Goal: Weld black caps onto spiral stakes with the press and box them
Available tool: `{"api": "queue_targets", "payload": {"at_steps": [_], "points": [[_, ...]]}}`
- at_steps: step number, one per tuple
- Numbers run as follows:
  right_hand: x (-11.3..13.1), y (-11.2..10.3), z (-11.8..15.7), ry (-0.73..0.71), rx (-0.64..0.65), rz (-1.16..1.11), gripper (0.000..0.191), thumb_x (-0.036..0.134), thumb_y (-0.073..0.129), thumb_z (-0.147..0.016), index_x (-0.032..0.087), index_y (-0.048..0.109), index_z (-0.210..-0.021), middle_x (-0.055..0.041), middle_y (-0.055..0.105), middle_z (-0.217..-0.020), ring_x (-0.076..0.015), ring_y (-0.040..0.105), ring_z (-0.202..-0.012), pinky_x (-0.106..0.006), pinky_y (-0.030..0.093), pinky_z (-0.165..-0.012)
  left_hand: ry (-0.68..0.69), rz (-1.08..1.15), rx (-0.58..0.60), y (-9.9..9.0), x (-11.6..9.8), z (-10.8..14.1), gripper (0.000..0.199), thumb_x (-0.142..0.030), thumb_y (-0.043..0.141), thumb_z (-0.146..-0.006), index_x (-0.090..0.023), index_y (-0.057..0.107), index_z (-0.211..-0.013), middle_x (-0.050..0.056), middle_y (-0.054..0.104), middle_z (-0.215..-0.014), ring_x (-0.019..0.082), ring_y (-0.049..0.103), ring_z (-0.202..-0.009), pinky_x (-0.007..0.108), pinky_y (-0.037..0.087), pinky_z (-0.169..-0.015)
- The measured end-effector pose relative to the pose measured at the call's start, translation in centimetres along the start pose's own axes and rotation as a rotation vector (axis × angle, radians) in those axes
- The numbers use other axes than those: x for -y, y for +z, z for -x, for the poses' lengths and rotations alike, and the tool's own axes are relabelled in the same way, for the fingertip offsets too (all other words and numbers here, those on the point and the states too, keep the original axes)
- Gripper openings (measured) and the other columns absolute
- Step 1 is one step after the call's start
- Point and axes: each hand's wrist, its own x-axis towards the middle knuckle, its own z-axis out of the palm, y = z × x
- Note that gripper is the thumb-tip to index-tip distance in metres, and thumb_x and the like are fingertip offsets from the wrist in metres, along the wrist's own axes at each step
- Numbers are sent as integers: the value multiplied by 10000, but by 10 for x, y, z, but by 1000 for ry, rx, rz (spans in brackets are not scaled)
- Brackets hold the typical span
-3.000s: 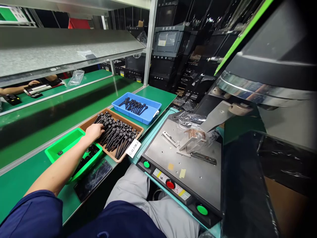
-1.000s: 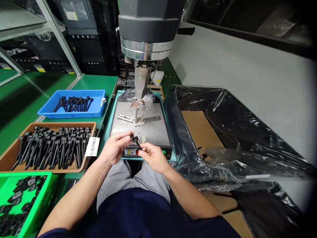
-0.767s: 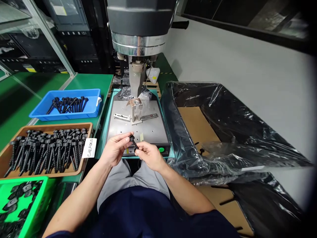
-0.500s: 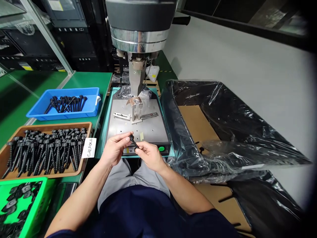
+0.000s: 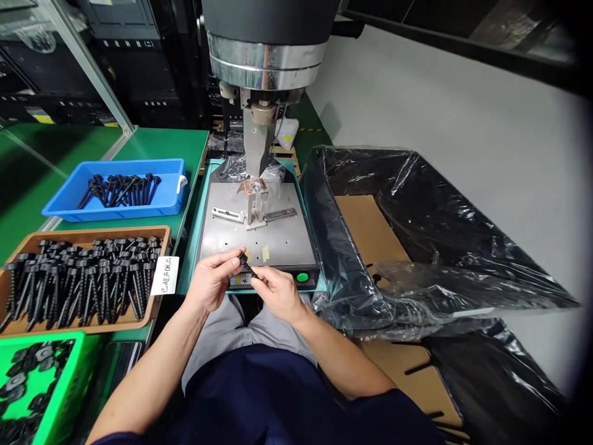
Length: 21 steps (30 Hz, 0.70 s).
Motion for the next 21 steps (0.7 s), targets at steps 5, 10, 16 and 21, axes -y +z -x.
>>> {"api": "queue_targets", "payload": {"at_steps": [5, 10, 16, 21], "points": [[1, 1, -3, 67, 111, -245, 264, 356, 601, -880, 177, 706, -1044, -37, 668, -758, -158, 612, -677, -284, 527, -670, 0, 41, -29, -3, -3, 2, 316, -258, 916, -519, -169, 790, -795, 123, 749, -1061, 243, 701, -917, 332, 555, -772], [1, 4, -5, 57, 87, -205, 251, 326, 616, -873, 175, 717, -1046, -28, 659, -755, -145, 582, -667, -276, 506, -669, -27, 97, -54, -3, -3, 5, 282, -228, 913, -515, -181, 782, -760, 101, 751, -1050, 218, 701, -903, 304, 553, -753], [1, 4, -5, 127, 131, -351, 243, 325, 634, -854, 164, 713, -1018, -31, 676, -775, -141, 590, -667, -274, 508, -663, 56, 18, -60, -5, 2, 4, 258, -267, 902, -546, -192, 787, -764, 100, 755, -1036, 239, 695, -944, 332, 544, -791], [-3, 3, -6, 181, 152, -446, 232, 325, 663, -835, 161, 698, -995, -15, 663, -756, -131, 595, -658, -261, 494, -637, 219, -192, 27, -13, 5, 1, 238, -279, 859, -631, -195, 792, -843, 104, 743, -1074, 263, 660, -1071, 390, 506, -954]]}}
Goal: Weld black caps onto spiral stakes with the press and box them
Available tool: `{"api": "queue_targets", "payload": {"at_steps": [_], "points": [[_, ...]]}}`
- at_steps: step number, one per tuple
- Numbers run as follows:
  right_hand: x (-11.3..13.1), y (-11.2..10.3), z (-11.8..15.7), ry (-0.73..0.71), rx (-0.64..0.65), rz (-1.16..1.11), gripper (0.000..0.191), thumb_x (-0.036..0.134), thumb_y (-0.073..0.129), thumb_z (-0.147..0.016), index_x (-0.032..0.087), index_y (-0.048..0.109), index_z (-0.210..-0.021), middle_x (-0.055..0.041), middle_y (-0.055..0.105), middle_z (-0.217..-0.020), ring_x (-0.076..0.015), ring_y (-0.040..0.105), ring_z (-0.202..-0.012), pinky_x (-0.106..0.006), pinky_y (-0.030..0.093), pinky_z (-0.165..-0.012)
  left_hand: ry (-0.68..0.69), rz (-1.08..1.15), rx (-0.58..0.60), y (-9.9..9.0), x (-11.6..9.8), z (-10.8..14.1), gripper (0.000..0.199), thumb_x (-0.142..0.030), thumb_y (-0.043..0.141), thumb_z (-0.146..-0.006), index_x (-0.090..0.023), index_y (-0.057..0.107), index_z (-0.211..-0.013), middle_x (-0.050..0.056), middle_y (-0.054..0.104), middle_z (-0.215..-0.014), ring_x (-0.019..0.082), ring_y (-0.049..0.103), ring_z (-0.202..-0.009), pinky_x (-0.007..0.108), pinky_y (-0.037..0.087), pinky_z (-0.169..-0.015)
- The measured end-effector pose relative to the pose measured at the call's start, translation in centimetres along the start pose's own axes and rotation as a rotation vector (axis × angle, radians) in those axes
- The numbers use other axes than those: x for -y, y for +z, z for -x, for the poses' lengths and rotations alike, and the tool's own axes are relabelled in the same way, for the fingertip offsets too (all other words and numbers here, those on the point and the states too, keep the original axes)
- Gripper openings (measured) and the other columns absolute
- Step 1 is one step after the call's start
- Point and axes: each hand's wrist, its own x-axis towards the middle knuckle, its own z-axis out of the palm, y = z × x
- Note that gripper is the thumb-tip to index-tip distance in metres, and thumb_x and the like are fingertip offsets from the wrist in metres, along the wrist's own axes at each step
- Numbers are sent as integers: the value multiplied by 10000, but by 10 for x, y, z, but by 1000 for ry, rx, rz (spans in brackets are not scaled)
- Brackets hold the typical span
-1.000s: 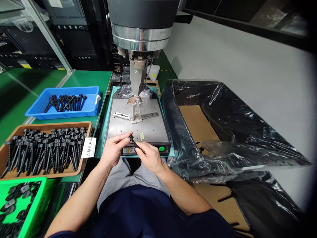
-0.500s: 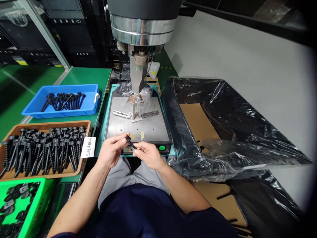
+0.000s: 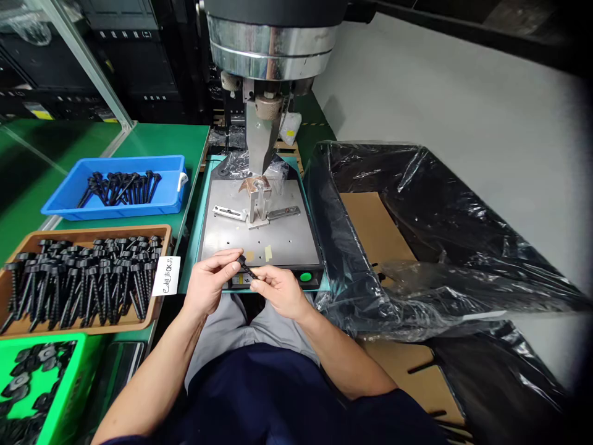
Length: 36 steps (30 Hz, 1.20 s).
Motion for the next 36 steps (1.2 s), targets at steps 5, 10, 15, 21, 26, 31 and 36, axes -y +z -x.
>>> {"api": "queue_targets", "payload": {"at_steps": [5, 10, 15, 21, 26, 31, 36], "points": [[-7, 1, -1, 9, -39, 18, 220, 343, 668, -835, 170, 677, -970, 5, 622, -706, -129, 583, -632, -266, 467, -617, 167, -217, 23, -2, 7, -3, 273, -292, 822, -689, -207, 782, -946, 99, 730, -1111, 253, 656, -1069, 394, 516, -948], [-6, -2, -19, 98, -24, -151, 401, 468, 690, -825, 183, 634, -1103, -9, 658, -738, -127, 592, -634, -262, 461, -613, 305, -383, 20, 7, 12, -17, 247, -324, 738, -787, -223, 771, -1010, 90, 727, -1108, 242, 655, -1064, 403, 494, -986], [2, -13, -48, 154, -73, -286, 501, 576, 621, -847, 171, 638, -1143, 27, 568, -588, -98, 504, -502, -210, 333, -457, 376, -443, 125, 26, 15, -35, 239, -336, 709, -803, -236, 771, -1011, 97, 691, -1137, 249, 627, -1096, 427, 466, -1020], [6, -24, -87, 120, -263, -261, 431, 497, 716, -752, 181, 615, -1026, -16, 674, -753, -95, 548, -531, -199, 359, -458, 215, -44, -67, 27, 4, -73, 434, -380, 767, -733, -211, 674, -1122, 115, 633, -1214, 251, 598, -1145, 417, 465, -1004], [10, -20, -121, 28, -288, -186, 318, 378, 706, -746, 198, 558, -962, 8, 660, -775, -100, 576, -559, -186, 358, -448, 34, 268, 19, 18, -24, -93, 716, -369, 772, -724, -296, 472, -1370, 100, 626, -1235, 218, 655, -1068, 401, 477, -975], [11, -21, -147, -112, -341, -9, 355, 299, 646, -792, 200, 598, -1129, 8, 653, -812, -111, 591, -600, -241, 478, -578, -16, 224, 146, 22, -41, -106, 834, -352, 768, -739, -324, 365, -1469, 109, 665, -1206, 212, 671, -1046, 358, 502, -909], [14, -32, -155, -244, -481, 252, 410, 307, 612, -825, 212, 623, -1224, -36, 693, -933, -163, 638, -755, -304, 527, -742, 1, 252, 3, 35, -44, -125, 459, -296, 807, -680, -148, 663, -1090, 143, 681, -1168, 170, 699, -872, 296, 526, -801]]}}
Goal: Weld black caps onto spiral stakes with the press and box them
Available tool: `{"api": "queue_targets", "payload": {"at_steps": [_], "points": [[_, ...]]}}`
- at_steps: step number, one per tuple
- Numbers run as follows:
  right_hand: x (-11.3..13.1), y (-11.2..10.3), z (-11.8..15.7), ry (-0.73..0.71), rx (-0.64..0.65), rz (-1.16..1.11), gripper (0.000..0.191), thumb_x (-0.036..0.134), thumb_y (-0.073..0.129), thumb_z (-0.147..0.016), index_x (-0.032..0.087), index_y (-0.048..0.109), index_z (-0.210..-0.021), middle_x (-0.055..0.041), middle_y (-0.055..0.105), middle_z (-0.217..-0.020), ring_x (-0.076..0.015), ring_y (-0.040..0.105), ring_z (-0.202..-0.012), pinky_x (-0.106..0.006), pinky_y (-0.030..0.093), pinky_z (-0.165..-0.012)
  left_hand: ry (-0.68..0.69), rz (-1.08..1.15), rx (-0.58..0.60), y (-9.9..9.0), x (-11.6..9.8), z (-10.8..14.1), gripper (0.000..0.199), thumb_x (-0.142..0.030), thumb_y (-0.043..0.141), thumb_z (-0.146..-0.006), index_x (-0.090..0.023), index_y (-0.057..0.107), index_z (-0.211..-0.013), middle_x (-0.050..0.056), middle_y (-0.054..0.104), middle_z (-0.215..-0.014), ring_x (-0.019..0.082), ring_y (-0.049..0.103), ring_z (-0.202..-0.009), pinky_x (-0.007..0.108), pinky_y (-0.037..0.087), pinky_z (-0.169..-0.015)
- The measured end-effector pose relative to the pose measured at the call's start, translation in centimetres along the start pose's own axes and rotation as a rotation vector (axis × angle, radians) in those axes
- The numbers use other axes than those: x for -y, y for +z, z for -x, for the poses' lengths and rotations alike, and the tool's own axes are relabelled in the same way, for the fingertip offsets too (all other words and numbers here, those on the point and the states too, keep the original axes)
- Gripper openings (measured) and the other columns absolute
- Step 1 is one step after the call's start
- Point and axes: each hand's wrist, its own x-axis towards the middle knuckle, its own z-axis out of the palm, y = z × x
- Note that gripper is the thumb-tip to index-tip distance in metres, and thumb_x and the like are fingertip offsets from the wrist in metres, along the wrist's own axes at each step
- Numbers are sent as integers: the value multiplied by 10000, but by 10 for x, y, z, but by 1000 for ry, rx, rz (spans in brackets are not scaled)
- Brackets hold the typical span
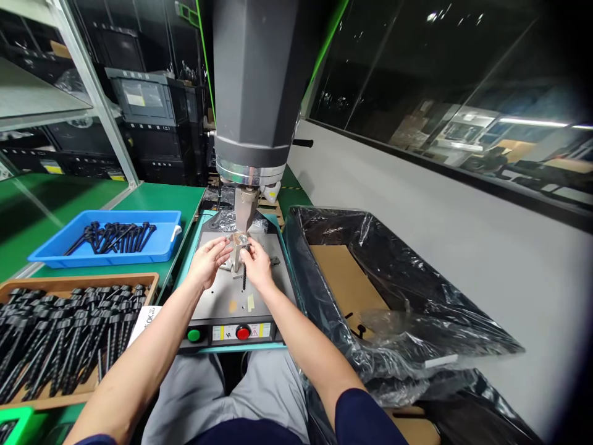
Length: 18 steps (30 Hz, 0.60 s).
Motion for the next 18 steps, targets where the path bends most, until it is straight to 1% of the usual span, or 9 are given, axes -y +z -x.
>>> {"api": "queue_targets", "payload": {"at_steps": [2, 3, 6, 8, 9, 11, 14, 18], "points": [[3, -3, -3, -63, -55, 97, 380, 304, 596, -830, 204, 653, -1193, -62, 691, -1028, -182, 639, -845, -321, 520, -816, 36, 5, -43, 5, 4, -4, 374, -266, 829, -638, -119, 692, -953, 139, 701, -1108, 149, 693, -819, 284, 527, -789], [5, -5, -4, -89, -74, 133, 368, 301, 589, -831, 196, 665, -1176, -74, 685, -1056, -187, 634, -866, -320, 518, -821, 55, 4, -57, 7, 6, -6, 365, -257, 839, -618, -115, 699, -923, 133, 711, -1070, 145, 690, -802, 285, 529, -787], [11, -8, -9, -154, -95, 177, 362, 293, 577, -833, 170, 680, -1157, -99, 670, -1070, -196, 621, -885, -303, 519, -781, 90, 5, -76, 13, 12, -9, 396, -242, 870, -543, -110, 714, -882, 117, 729, -970, 156, 688, -785, 309, 538, -793], [14, -10, -13, -183, -105, 193, 343, 277, 587, -821, 175, 696, -1131, -99, 671, -1071, -211, 607, -940, -322, 503, -841, 105, 15, -80, 15, 14, -11, 429, -233, 890, -493, -111, 714, -864, 108, 733, -923, 170, 690, -784, 331, 543, -801], [14, -10, -15, -181, -107, 196, 325, 269, 603, -810, 187, 707, -1106, -92, 677, -1067, -219, 597, -972, -338, 485, -889, 114, 23, -82, 16, 14, -12, 443, -233, 896, -475, -111, 711, -859, 103, 733, -899, 173, 691, -781, 339, 544, -804], [14, -11, -20, -130, -98, 172, 290, 267, 640, -788, 221, 727, -1061, -70, 692, -1047, -230, 581, -1016, -358, 448, -953, 131, 41, -88, 17, 13, -14, 459, -236, 905, -457, -110, 708, -852, 89, 730, -852, 172, 690, -770, 348, 542, -815], [10, -9, -27, -43, -41, 103, 282, 289, 658, -786, 259, 728, -1057, -44, 704, -1041, -229, 578, -1037, -359, 425, -984, 144, 68, -101, 19, 8, -17, 468, -236, 910, -452, -109, 710, -856, 81, 731, -844, 168, 689, -770, 356, 536, -841], [6, 0, -36, -21, 20, 39, 301, 287, 634, -793, 257, 713, -1083, -26, 709, -1065, -218, 582, -1040, -352, 421, -1001, 132, 69, -106, 20, 4, -20, 471, -240, 908, -451, -102, 716, -858, 90, 732, -870, 188, 694, -799, 373, 529, -858]]}}
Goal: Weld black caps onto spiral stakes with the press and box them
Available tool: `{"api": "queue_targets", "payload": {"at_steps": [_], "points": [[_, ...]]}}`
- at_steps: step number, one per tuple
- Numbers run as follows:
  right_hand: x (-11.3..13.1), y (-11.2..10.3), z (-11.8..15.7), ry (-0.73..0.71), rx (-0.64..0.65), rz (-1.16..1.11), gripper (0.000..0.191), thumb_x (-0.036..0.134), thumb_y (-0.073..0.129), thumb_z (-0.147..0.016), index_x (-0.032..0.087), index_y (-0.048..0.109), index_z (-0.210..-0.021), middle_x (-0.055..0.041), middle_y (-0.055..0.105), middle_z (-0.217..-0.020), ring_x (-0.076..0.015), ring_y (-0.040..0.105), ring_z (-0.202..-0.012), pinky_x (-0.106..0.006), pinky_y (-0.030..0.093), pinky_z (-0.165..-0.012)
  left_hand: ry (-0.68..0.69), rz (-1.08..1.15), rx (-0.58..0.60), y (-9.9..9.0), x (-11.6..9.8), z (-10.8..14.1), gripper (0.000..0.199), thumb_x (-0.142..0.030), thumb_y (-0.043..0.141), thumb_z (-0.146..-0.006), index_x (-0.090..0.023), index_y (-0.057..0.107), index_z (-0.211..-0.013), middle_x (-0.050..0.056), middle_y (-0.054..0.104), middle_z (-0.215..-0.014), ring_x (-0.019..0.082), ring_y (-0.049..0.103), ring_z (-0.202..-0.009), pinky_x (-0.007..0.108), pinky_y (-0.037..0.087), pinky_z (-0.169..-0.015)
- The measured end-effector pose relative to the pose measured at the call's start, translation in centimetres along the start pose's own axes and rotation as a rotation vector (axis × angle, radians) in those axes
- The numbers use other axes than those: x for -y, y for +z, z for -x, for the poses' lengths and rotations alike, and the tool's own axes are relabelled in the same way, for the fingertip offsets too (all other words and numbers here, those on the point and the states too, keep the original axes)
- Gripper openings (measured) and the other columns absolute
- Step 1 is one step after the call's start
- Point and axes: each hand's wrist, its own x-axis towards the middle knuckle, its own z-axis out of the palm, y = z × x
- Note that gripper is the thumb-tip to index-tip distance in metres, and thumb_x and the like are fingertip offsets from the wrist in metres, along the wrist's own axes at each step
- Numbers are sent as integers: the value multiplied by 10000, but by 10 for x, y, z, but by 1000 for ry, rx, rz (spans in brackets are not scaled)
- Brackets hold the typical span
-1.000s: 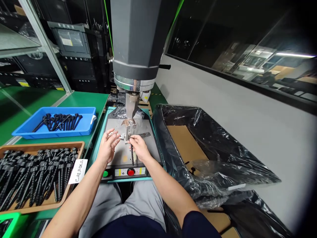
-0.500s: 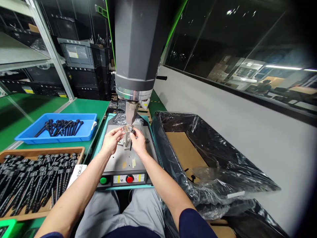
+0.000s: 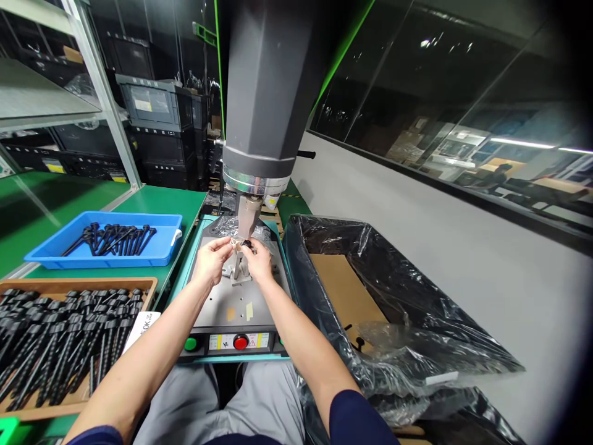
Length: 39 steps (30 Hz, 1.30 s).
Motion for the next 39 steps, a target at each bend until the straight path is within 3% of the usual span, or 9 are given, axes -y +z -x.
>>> {"api": "queue_targets", "payload": {"at_steps": [4, 7, 11, 15, 19, 23, 27, 32, 39], "points": [[2, 2, -7, -14, 44, -68, 278, 276, 662, -762, 226, 725, -1028, -26, 714, -1061, -216, 605, -1011, -334, 437, -978, 5, 13, -13, -1, 0, -2, 471, -243, 911, -449, -99, 716, -854, 95, 730, -863, 206, 697, -824, 398, 529, -877], [3, -3, -9, -40, 124, -107, 282, 308, 612, -826, 238, 717, -1079, -18, 705, -1131, -212, 608, -1077, -324, 429, -994, -7, 12, -9, -3, 2, -4, 479, -236, 916, -452, -100, 715, -864, 97, 732, -871, 204, 697, -832, 402, 525, -892], [1, -6, -11, -71, 108, -80, 216, 310, 586, -838, 221, 738, -964, -30, 717, -1085, -218, 616, -1069, -338, 422, -999, -16, 3, -9, -6, 7, -5, 507, -237, 926, -429, -98, 716, -870, 83, 731, -851, 172, 686, -786, 380, 519, -891], [-2, -4, -13, 18, 65, -99, 200, 326, 645, -778, 193, 731, -900, -39, 732, -956, -216, 641, -944, -338, 459, -923, 16, -43, 15, -9, 13, -6, 520, -279, 921, -443, -99, 724, -889, 71, 725, -817, 151, 664, -740, 350, 518, -839], [-5, -6, -8, 116, 64, -273, 285, 302, 704, -703, 200, 721, -969, -37, 730, -1019, -208, 633, -988, -325, 466, -919, 76, -142, 26, -11, 20, -6, 502, -313, 898, -485, -104, 733, -911, 54, 705, -755, 140, 626, -683, 330, 513, -765], [-6, -12, -4, 369, -6, -552, 297, 357, 684, -716, 209, 711, -973, -46, 718, -1085, -202, 644, -996, -289, 512, -799, 125, -227, 22, -10, 22, -6, 453, -316, 862, -520, -137, 740, -917, 80, 732, -872, 143, 609, -687, 319, 514, -720], [-5, -12, -10, 570, -97, -657, 302, 474, 666, -766, 180, 692, -825, -92, 727, -981, -195, 663, -847, -273, 520, -662, 138, -272, 17, -9, 20, -4, 453, -296, 838, -532, -138, 737, -945, 99, 740, -950, 133, 599, -659, 303, 509, -671], [-4, -8, -12, 582, -193, -675, 208, 327, 780, -672, 171, 672, -757, -42, 705, -814, -138, 625, -683, -237, 490, -601, 117, -313, 25, -9, 18, -1, 436, -248, 798, -559, -140, 733, -977, 106, 736, -1005, 142, 628, -680, 294, 503, -649], [-3, -8, -10, 623, -228, -684, 219, 330, 793, -672, 170, 654, -729, -26, 688, -726, -133, 623, -644, -223, 468, -560, 103, -357, 21, -7, 16, 1, 426, -225, 776, -575, -153, 737, -993, 104, 738, -974, 166, 657, -694, 302, 505, -649]]}}
